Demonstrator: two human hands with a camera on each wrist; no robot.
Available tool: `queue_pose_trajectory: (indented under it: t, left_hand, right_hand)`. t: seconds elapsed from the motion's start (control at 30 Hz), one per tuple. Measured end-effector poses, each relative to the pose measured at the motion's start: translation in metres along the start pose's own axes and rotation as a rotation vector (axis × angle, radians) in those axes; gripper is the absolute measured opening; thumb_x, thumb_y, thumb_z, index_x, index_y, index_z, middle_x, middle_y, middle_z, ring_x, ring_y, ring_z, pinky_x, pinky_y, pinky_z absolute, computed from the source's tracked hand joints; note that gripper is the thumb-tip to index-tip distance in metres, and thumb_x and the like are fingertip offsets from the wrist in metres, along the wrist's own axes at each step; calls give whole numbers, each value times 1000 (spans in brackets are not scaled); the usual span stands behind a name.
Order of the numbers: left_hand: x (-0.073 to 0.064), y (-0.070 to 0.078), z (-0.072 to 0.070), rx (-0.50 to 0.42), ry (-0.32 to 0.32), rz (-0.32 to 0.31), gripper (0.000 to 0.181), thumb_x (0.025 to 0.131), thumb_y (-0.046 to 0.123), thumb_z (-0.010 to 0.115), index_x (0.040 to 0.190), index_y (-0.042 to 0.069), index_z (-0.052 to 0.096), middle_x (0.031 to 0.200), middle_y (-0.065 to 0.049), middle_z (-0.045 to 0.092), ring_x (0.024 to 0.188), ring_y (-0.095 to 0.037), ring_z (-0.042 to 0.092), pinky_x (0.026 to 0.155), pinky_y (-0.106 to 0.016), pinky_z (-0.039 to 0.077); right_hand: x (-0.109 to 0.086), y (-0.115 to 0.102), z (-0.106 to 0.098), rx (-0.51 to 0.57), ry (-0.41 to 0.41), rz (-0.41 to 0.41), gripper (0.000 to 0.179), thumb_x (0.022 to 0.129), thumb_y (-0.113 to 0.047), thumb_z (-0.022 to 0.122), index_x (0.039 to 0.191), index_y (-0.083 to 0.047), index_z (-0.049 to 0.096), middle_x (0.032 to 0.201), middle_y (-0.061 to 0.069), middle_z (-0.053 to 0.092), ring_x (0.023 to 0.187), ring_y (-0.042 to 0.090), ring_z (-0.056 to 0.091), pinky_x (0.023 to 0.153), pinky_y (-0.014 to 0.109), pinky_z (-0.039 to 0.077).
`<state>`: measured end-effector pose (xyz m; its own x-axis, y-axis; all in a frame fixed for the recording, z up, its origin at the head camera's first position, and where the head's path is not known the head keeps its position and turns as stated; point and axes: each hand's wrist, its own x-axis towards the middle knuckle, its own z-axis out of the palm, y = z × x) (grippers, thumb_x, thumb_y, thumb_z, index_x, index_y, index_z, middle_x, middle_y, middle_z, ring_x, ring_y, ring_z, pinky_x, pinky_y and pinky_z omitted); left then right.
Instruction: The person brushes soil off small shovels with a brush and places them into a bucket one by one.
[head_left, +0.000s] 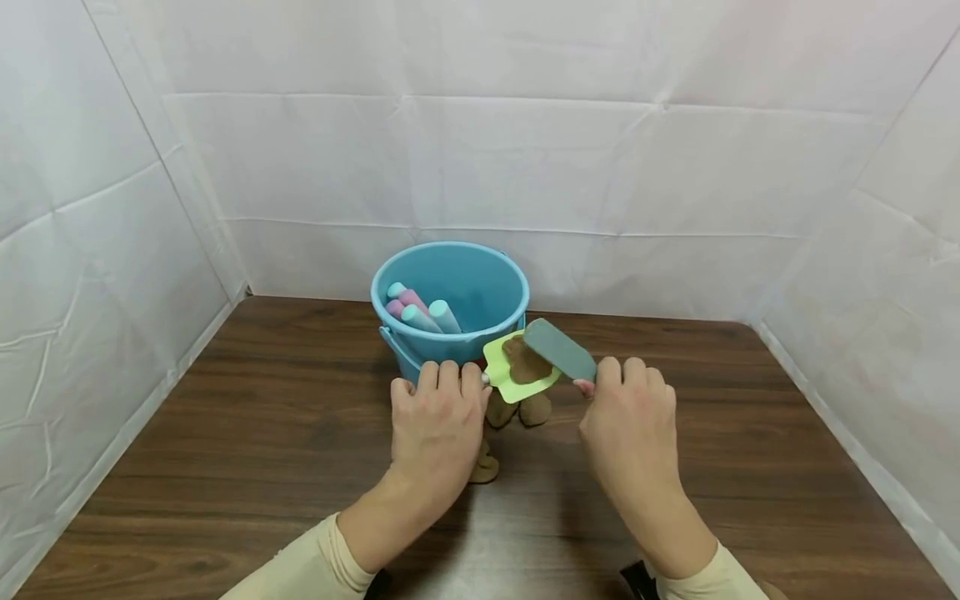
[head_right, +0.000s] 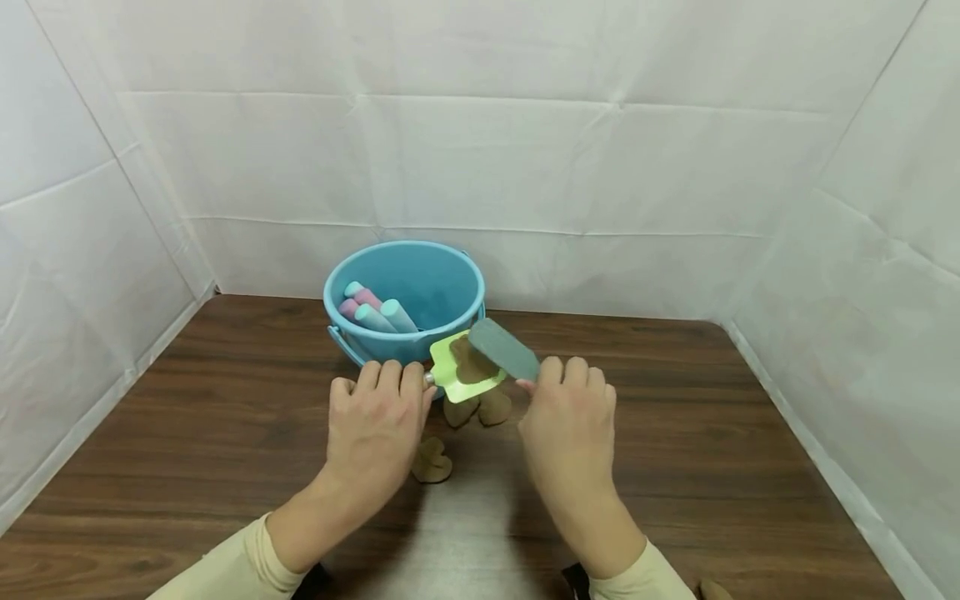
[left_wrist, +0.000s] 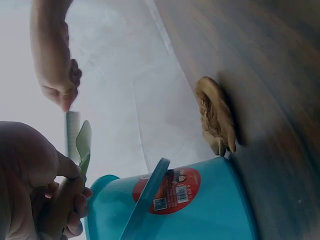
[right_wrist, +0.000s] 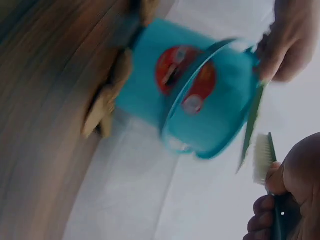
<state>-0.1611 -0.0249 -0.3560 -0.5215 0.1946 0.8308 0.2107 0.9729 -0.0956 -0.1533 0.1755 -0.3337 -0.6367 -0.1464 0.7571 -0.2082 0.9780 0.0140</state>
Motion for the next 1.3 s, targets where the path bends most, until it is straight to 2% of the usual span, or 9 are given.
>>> queue_pose_trajectory:
  t: [0.13,0.23,0.37,0.47,0.57,0.73,1.0,1.1,1.3]
  left_hand:
    - [1,-2,-3,4,-25,-13,29,95,33,70,83,9,60,71,-7,53,69,-24,51,56,-38,35]
    - [0,-2,-5,-8,-28,-14,28,92,31,73,83,8,60,71,-7,53,68,-25,51,55,-38,35]
    - [0,-1,-7,-15,-34,-3,29,92,35,74,86,9,62,73,-6,55,71,-24,53,57,-38,36]
    - [0,1,-7,-17,-43,5,29,95,37,70,89,9,62,74,-6,55,72,-24,52,59,-39,37]
    - [0,1,-7,-9,-41,6,30,97,37,68,89,9,62,74,-6,54,71,-24,51,59,-39,36]
    - [-2,1,-4,-8,-30,-1,29,96,35,70,86,9,61,73,-7,53,70,-24,51,58,-38,36]
    - [-4,0,0,-19,-17,-7,29,92,32,75,83,8,60,71,-8,53,69,-25,51,56,-38,35]
    - [-3,-1,0,-10,-9,-20,30,91,34,76,84,8,61,72,-7,54,69,-25,52,56,-38,35]
    - [0,-2,-5,-22,-50,-26,27,92,31,75,85,9,62,72,-7,54,69,-25,53,55,-38,35]
  right_hand:
    - [-9,-21,-5,10,20,-140,53,107,-42,34,71,-4,43,65,8,36,54,25,34,50,34,28]
    - [-15,-32,-4,-2,13,-179,56,107,-44,28,69,-5,41,64,6,32,53,22,31,50,32,25]
    - [-15,-32,1,-33,-8,-135,46,102,-37,47,69,-5,42,63,7,32,53,23,33,50,33,28]
    - [-12,-25,5,-32,-3,-86,42,92,-31,66,69,-4,43,64,9,34,53,27,36,50,36,30]
    - [-10,-18,10,-12,5,-47,44,85,-30,75,69,-4,43,64,11,35,55,30,38,51,38,31]
    - [-5,-5,17,9,-35,-2,40,86,-26,76,70,-3,47,65,11,38,56,31,40,51,40,32]
    - [4,16,14,39,-100,107,37,98,-24,64,73,-2,49,66,12,39,55,32,41,53,44,36]
    - [2,6,6,55,-88,74,38,99,-27,62,75,-1,48,67,13,41,58,34,44,54,44,36]
    - [-13,-24,2,57,-86,-116,41,98,-31,60,72,-4,46,64,8,38,55,26,40,50,37,34]
